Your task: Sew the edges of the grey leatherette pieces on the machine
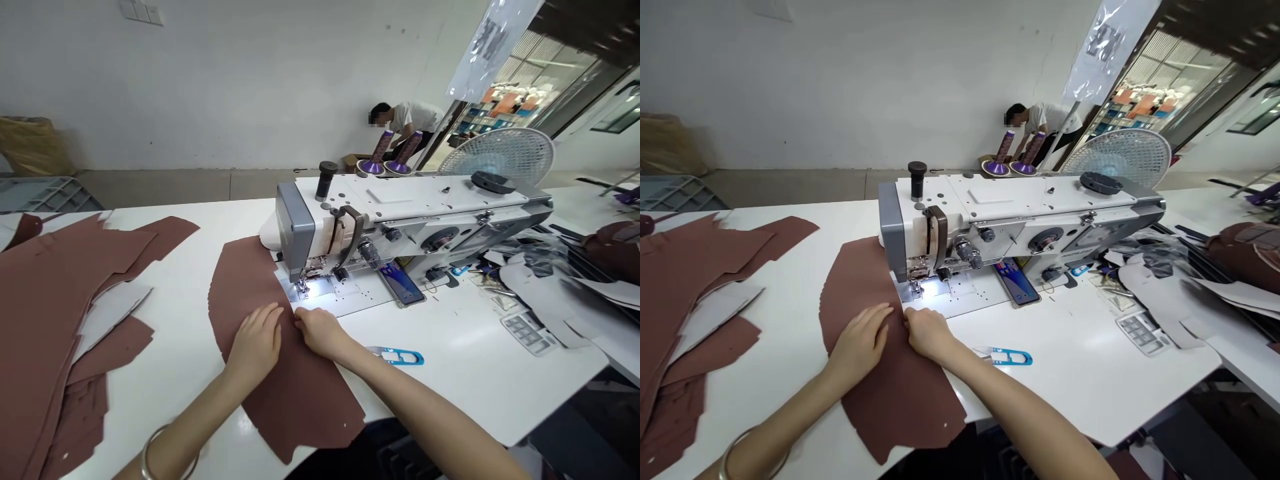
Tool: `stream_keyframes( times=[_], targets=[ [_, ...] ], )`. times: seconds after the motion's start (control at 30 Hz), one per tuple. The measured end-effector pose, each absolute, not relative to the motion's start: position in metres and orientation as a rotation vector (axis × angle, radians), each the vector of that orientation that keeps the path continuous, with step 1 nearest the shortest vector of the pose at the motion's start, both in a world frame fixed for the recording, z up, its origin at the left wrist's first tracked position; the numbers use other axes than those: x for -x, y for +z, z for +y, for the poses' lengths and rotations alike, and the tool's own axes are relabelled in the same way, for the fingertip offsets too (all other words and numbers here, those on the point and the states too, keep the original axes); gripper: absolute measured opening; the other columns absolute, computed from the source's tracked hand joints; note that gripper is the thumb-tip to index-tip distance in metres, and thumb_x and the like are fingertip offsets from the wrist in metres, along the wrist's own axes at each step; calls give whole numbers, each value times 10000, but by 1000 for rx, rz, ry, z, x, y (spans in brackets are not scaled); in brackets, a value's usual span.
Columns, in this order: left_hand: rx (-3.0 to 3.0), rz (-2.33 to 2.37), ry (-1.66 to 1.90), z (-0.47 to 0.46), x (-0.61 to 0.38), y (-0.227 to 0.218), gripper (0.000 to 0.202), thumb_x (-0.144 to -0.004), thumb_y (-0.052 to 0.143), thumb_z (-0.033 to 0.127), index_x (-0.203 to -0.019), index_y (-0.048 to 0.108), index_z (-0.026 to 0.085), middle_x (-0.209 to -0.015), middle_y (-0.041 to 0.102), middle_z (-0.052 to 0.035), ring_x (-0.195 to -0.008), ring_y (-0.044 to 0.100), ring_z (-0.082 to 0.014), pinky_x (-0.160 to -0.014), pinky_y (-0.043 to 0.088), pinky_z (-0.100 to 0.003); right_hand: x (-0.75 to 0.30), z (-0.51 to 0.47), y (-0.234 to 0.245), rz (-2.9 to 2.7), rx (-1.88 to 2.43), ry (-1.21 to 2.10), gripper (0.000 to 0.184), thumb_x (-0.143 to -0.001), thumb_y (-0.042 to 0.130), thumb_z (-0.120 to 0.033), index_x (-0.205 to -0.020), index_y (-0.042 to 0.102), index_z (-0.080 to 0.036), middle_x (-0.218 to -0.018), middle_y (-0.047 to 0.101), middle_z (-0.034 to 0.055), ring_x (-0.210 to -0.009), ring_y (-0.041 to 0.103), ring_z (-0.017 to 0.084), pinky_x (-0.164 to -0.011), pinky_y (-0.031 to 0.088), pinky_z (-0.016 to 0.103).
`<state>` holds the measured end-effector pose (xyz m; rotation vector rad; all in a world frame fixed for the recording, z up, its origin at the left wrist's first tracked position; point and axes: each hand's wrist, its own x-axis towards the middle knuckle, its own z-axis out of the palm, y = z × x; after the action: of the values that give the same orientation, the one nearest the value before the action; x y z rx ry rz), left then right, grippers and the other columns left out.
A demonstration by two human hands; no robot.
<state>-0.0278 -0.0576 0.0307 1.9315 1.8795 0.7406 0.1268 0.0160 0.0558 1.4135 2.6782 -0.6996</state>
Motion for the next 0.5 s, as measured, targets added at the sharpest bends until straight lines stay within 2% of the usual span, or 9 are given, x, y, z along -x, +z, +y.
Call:
stream_keyframes(
  times=[0.13,0.23,0.3,0.37,0.5],
  targets=[
    [-1993,1889,687,-55,31,22,378,-828,452,242,-1171,599,187,-1377,464,-170,-1310,366,-353,-1089,181,-591,-141,3,55,2605,-1621,-965,87,-827,597,-237,-887,569,-181,-804,659,50,-729,583,178,-571,304,238],
    [-1969,1967,784,-51,32,14,372,-846,440,250,-1169,598,157,-1406,412,-208,-1346,297,-374,-1095,85,-620,-151,-13,52,2589,-1641,-1023,105,-778,646,-236,-776,552,-190,-713,631,18,-628,557,156,-523,298,230],
    [-1914,1954,864,-49,31,14,366,-846,455,272,-1165,598,162,-1396,430,-198,-1348,301,-359,-1110,85,-595,-152,-24,51,2670,-1588,-810,63,-795,603,-196,-754,556,-193,-665,614,14,-567,534,155,-494,283,244],
    [-1743,1908,981,-51,31,22,400,-819,524,322,-1187,580,176,-1390,449,-170,-1346,316,-333,-1129,128,-546,-150,-33,53,2832,-1497,-427,84,-818,523,-124,-802,584,-180,-677,617,42,-565,536,174,-491,293,270],
    [-1011,1565,1289,-71,35,65,651,-709,682,417,-1297,479,224,-1371,484,-98,-1309,385,-291,-1077,349,-424,-145,-44,71,3319,-1159,272,291,-863,399,-104,-1092,578,-108,-913,643,154,-723,577,227,-560,386,330]
  ],
)
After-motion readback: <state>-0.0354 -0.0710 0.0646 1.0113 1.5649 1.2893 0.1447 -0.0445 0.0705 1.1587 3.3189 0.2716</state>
